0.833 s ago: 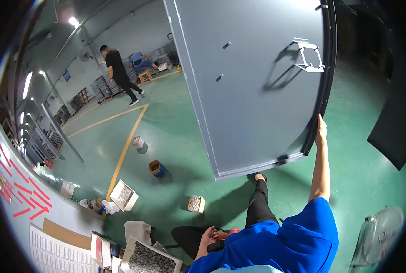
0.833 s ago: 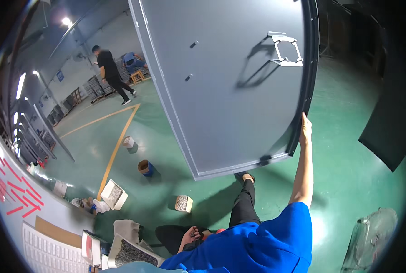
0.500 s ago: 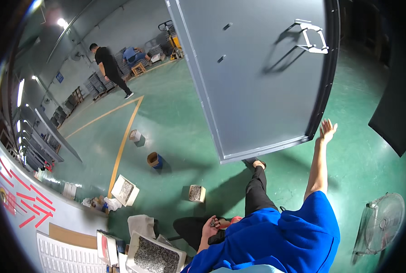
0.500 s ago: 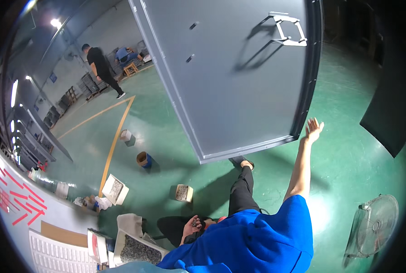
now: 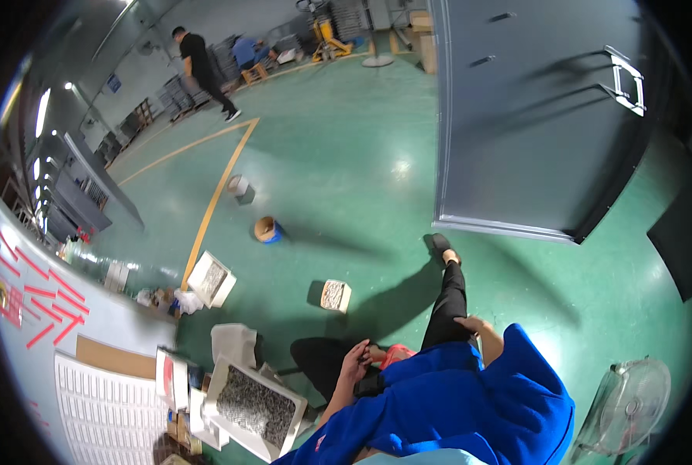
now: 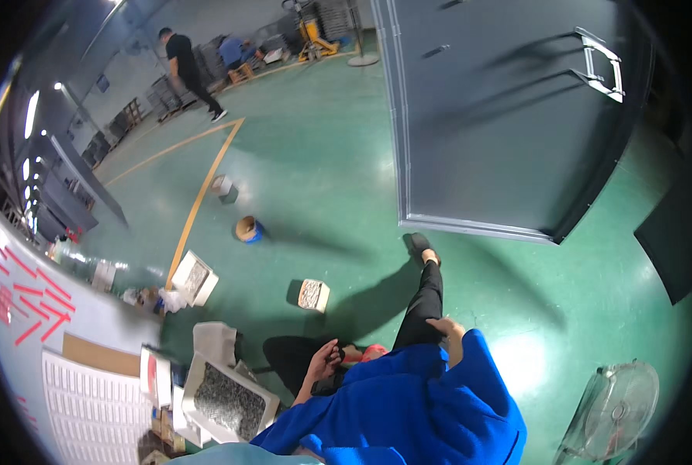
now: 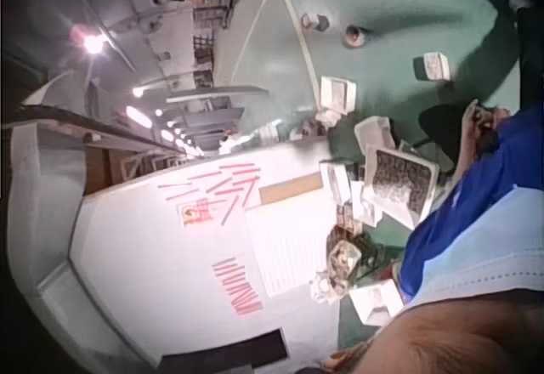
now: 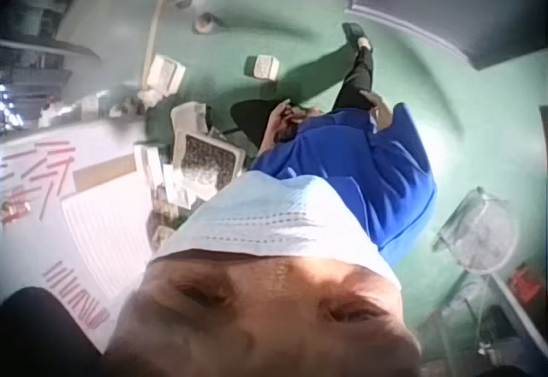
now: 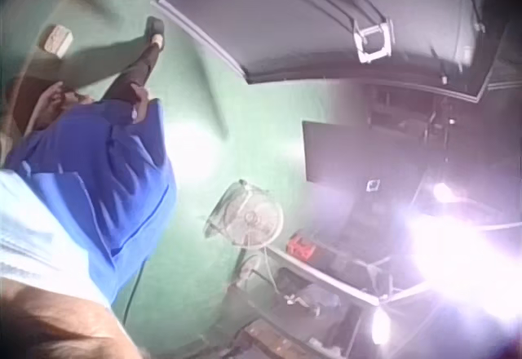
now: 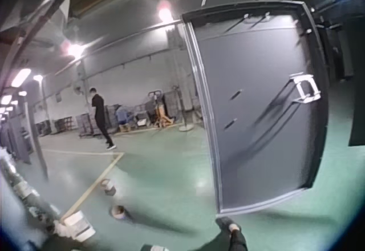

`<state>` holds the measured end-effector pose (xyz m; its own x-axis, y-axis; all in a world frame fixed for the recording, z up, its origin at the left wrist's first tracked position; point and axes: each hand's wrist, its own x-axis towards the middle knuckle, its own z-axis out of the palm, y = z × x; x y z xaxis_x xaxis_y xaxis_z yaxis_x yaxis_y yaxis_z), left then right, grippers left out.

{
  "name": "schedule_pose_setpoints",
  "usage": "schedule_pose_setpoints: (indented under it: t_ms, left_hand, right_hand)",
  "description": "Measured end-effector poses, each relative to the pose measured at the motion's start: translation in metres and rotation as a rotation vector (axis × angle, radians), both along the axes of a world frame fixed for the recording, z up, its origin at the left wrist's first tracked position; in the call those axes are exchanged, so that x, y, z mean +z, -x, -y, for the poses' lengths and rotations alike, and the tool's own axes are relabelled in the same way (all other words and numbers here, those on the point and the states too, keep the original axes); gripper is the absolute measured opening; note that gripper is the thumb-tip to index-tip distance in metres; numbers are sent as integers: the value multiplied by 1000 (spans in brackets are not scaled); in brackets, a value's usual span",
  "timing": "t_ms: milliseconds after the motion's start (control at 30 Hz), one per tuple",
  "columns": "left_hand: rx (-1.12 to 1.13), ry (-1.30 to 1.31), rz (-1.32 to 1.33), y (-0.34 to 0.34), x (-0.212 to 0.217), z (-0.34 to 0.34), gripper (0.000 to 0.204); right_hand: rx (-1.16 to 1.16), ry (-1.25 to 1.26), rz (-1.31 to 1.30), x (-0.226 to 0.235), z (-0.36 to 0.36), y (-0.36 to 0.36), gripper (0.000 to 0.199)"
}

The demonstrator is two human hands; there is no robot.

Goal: The person sits on a red stool in a factory setting, picking small metal fasteners from a white bin and attaching them to a large grey cabinet door. The person repeatedly reaches for fasteners and places them into pre-drilled holes on the door frame.

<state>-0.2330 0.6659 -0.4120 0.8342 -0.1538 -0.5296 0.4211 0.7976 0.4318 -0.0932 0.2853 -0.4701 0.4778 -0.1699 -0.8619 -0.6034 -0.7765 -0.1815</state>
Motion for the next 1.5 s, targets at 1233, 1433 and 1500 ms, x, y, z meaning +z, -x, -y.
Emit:
schedule_pose_setpoints:
  t_ms: [1233, 1433, 1500]
  left_hand:
    - [293, 221, 44, 6, 23, 8, 41]
    - [648, 136, 78, 55, 82, -31, 51]
    - [845, -92, -50, 87, 73, -48, 51]
  right_hand:
    - [1242, 53, 218, 4, -49, -49, 30]
    - [547, -334, 542, -23, 4, -35, 18]
    - [251, -407, 331, 0, -13, -27, 20]
